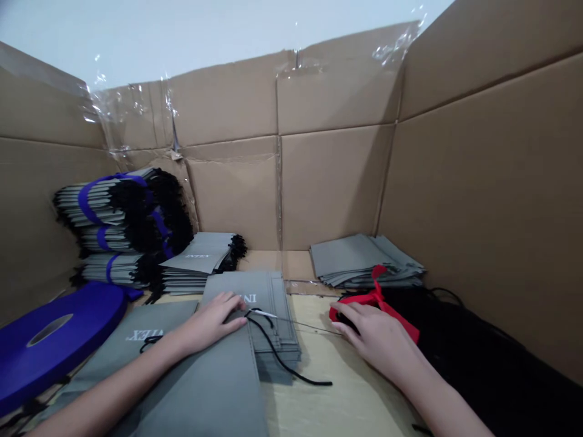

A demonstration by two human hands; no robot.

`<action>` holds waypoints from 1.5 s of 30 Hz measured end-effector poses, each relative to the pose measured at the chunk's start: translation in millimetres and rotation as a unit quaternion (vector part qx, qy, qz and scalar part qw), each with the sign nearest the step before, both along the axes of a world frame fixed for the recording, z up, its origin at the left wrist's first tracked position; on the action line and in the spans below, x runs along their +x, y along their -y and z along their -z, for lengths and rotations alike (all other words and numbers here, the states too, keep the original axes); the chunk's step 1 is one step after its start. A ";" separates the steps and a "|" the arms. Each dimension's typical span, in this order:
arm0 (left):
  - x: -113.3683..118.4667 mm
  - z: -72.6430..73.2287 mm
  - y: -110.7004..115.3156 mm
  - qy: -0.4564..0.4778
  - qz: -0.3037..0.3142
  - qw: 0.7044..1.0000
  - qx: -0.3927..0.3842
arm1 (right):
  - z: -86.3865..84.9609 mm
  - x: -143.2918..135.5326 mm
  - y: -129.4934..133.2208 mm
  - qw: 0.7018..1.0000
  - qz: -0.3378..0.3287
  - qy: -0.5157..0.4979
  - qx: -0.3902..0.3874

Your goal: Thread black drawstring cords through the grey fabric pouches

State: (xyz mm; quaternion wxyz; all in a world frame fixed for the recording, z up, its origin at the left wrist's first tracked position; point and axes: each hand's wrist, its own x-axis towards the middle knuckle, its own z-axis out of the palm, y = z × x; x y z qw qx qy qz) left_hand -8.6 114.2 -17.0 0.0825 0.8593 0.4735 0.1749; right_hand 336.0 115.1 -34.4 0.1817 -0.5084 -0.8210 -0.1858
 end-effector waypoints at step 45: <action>-19.5 -80.5 58.4 0.149 0.074 0.986 -0.007 | -97.3 -144.8 57.6 0.948 -0.251 -0.191 -0.032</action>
